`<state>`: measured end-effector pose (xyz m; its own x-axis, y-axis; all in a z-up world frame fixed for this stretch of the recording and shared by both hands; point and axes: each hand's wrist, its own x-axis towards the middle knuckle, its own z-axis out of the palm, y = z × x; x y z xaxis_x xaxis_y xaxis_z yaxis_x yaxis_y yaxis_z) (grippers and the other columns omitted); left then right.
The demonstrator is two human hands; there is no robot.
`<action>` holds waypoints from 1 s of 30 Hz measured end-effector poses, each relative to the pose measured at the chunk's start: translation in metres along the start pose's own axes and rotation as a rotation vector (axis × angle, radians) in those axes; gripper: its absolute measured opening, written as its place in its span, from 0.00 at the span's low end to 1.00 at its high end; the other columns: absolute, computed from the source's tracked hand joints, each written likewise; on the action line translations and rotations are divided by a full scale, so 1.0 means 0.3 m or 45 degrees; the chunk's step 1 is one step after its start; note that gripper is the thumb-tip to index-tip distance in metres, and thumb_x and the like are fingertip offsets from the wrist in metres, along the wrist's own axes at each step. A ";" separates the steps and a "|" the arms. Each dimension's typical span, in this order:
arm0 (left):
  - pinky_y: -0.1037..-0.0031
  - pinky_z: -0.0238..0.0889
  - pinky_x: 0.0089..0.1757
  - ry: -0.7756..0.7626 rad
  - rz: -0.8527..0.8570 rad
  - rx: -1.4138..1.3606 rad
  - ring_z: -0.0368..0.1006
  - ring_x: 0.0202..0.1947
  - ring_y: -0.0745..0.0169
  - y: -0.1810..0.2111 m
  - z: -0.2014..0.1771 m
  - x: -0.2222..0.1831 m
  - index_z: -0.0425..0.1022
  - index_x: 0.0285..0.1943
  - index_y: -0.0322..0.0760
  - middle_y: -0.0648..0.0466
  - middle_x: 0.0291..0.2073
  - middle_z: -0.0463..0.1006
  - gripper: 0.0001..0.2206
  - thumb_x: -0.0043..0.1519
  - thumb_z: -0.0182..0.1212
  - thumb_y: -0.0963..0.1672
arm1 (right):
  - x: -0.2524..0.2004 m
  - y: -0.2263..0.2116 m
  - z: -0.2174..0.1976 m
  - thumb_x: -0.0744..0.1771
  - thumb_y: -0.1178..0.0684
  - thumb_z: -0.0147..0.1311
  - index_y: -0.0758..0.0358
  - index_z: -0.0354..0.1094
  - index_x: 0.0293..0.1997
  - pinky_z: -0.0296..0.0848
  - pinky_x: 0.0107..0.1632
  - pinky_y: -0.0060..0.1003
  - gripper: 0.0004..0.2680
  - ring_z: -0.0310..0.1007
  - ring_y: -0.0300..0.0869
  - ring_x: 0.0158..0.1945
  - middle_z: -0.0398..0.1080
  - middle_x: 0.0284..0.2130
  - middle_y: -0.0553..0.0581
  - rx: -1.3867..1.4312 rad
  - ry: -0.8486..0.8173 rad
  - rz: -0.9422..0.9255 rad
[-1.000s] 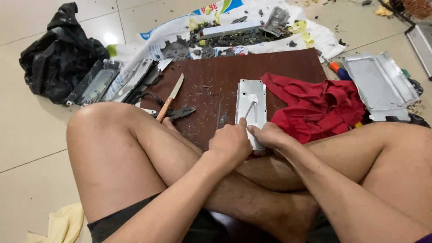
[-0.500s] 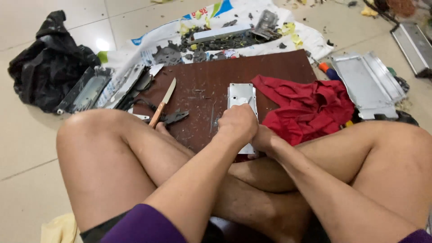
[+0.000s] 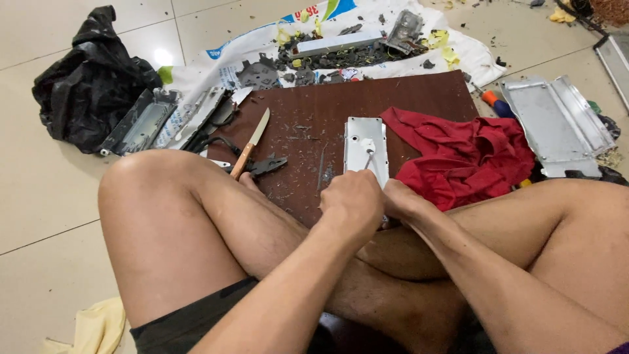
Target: The person sits on the floor and uses a knife to pry open a metal casing, then uses a screwdriver to remove screws from a smaller metal plate. The person manipulates the metal parts and tools while surrounded by electronic debris.
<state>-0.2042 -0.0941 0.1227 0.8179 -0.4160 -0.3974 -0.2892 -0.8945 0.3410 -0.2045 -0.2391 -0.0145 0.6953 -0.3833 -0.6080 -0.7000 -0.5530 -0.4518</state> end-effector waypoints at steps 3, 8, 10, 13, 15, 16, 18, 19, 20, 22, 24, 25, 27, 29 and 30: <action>0.32 0.71 0.36 0.028 0.019 -0.130 0.82 0.42 0.29 0.000 0.033 0.012 0.81 0.47 0.19 0.34 0.34 0.82 0.14 0.67 0.56 0.42 | -0.025 -0.020 0.000 0.68 0.38 0.55 0.73 0.72 0.57 0.80 0.48 0.51 0.23 0.81 0.54 0.41 0.80 0.40 0.69 -0.017 -0.001 -0.014; 0.34 0.72 0.42 0.051 0.047 -0.185 0.80 0.48 0.25 -0.022 0.041 0.178 0.81 0.50 0.20 0.30 0.39 0.82 0.15 0.67 0.56 0.42 | -0.078 -0.088 -0.004 0.68 0.39 0.55 0.73 0.73 0.57 0.80 0.49 0.51 0.22 0.80 0.54 0.43 0.80 0.41 0.68 -0.053 0.027 -0.022; 0.35 0.72 0.44 0.045 0.123 -0.178 0.79 0.51 0.24 -0.006 0.027 0.234 0.80 0.50 0.20 0.30 0.42 0.83 0.14 0.66 0.54 0.41 | -0.097 -0.081 -0.016 0.68 0.39 0.55 0.72 0.73 0.57 0.79 0.50 0.51 0.22 0.80 0.54 0.44 0.80 0.42 0.68 -0.041 0.046 0.008; 0.36 0.70 0.49 0.004 0.048 -0.123 0.78 0.55 0.28 0.014 -0.063 0.165 0.80 0.54 0.22 0.32 0.48 0.82 0.16 0.66 0.50 0.41 | -0.109 -0.104 -0.035 0.68 0.39 0.56 0.72 0.73 0.57 0.79 0.51 0.51 0.22 0.80 0.54 0.46 0.80 0.43 0.68 -0.042 0.061 0.007; 0.37 0.66 0.55 -0.212 -0.153 -0.143 0.75 0.61 0.31 0.043 -0.074 0.066 0.78 0.60 0.24 0.36 0.56 0.80 0.20 0.67 0.44 0.42 | -0.121 -0.096 -0.029 0.67 0.40 0.56 0.72 0.73 0.57 0.79 0.52 0.51 0.21 0.79 0.54 0.47 0.80 0.44 0.68 -0.057 0.040 0.008; 0.37 0.66 0.55 -0.210 -0.157 -0.145 0.75 0.61 0.31 0.040 -0.067 0.025 0.78 0.60 0.24 0.36 0.56 0.80 0.20 0.67 0.44 0.42 | -0.128 -0.095 -0.030 0.67 0.40 0.56 0.72 0.73 0.57 0.79 0.52 0.51 0.21 0.79 0.54 0.47 0.80 0.44 0.68 -0.058 0.038 0.005; 0.34 0.72 0.43 -0.077 -0.086 -0.033 0.80 0.49 0.29 0.044 -0.046 -0.058 0.81 0.53 0.23 0.39 0.43 0.83 0.14 0.65 0.53 0.39 | -0.145 -0.077 -0.035 0.67 0.40 0.56 0.72 0.74 0.57 0.78 0.53 0.51 0.21 0.79 0.54 0.49 0.80 0.45 0.68 -0.075 0.036 0.008; 0.34 0.72 0.43 -0.085 -0.084 -0.033 0.80 0.49 0.29 0.039 -0.032 -0.043 0.81 0.53 0.23 0.39 0.43 0.83 0.14 0.65 0.53 0.39 | -0.153 -0.077 -0.037 0.67 0.40 0.56 0.72 0.74 0.57 0.78 0.53 0.51 0.21 0.79 0.54 0.49 0.80 0.45 0.68 -0.075 0.034 0.016; 0.34 0.71 0.41 -0.023 -0.061 -0.059 0.80 0.47 0.29 0.030 -0.020 -0.029 0.82 0.51 0.23 0.37 0.41 0.84 0.14 0.66 0.54 0.41 | -0.161 -0.084 -0.037 0.67 0.41 0.56 0.71 0.74 0.57 0.78 0.53 0.51 0.21 0.79 0.54 0.49 0.79 0.45 0.68 -0.082 0.033 0.016; 0.33 0.71 0.39 0.048 -0.044 -0.087 0.81 0.46 0.29 0.020 -0.004 0.016 0.82 0.50 0.23 0.36 0.39 0.84 0.14 0.67 0.56 0.43 | -0.175 -0.115 -0.037 0.67 0.41 0.56 0.71 0.74 0.57 0.78 0.54 0.51 0.21 0.78 0.54 0.50 0.79 0.46 0.67 -0.093 0.034 0.007; 0.35 0.72 0.40 0.091 -0.028 -0.101 0.80 0.48 0.28 0.040 0.012 0.088 0.82 0.48 0.22 0.35 0.40 0.84 0.14 0.65 0.52 0.40 | -0.183 -0.141 -0.053 0.67 0.41 0.57 0.71 0.74 0.57 0.78 0.55 0.51 0.20 0.78 0.54 0.52 0.79 0.47 0.67 -0.110 0.043 0.003; 0.35 0.72 0.40 0.086 -0.019 -0.100 0.80 0.48 0.28 0.041 0.021 0.113 0.82 0.48 0.22 0.35 0.40 0.84 0.14 0.65 0.52 0.40 | -0.191 -0.149 -0.057 0.67 0.41 0.57 0.71 0.74 0.57 0.78 0.55 0.51 0.20 0.78 0.54 0.52 0.79 0.47 0.67 -0.107 0.048 0.011; 0.32 0.70 0.39 0.054 0.001 -0.092 0.80 0.47 0.26 0.036 0.030 0.167 0.82 0.49 0.20 0.32 0.38 0.83 0.15 0.65 0.53 0.41 | -0.204 -0.176 -0.060 0.67 0.42 0.57 0.71 0.75 0.57 0.77 0.56 0.51 0.20 0.78 0.54 0.53 0.79 0.48 0.67 -0.103 0.064 0.023; 0.31 0.69 0.38 0.056 -0.010 -0.068 0.80 0.45 0.27 0.030 0.010 0.090 0.82 0.47 0.20 0.33 0.36 0.83 0.14 0.64 0.52 0.39 | -0.221 -0.154 -0.056 0.67 0.42 0.57 0.71 0.75 0.57 0.77 0.56 0.51 0.20 0.78 0.54 0.54 0.79 0.48 0.67 -0.124 0.050 0.018; 0.31 0.69 0.37 0.060 -0.011 -0.035 0.81 0.43 0.27 0.024 -0.002 0.050 0.83 0.45 0.19 0.33 0.34 0.82 0.13 0.63 0.51 0.38 | -0.230 -0.148 -0.051 0.67 0.42 0.57 0.70 0.75 0.57 0.77 0.57 0.51 0.20 0.77 0.54 0.55 0.79 0.49 0.67 -0.135 0.045 0.015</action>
<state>-0.1937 -0.1067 0.1197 0.8431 -0.3995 -0.3600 -0.2687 -0.8928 0.3615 -0.2190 -0.1995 0.0574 0.6938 -0.4147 -0.5888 -0.6882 -0.6227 -0.3724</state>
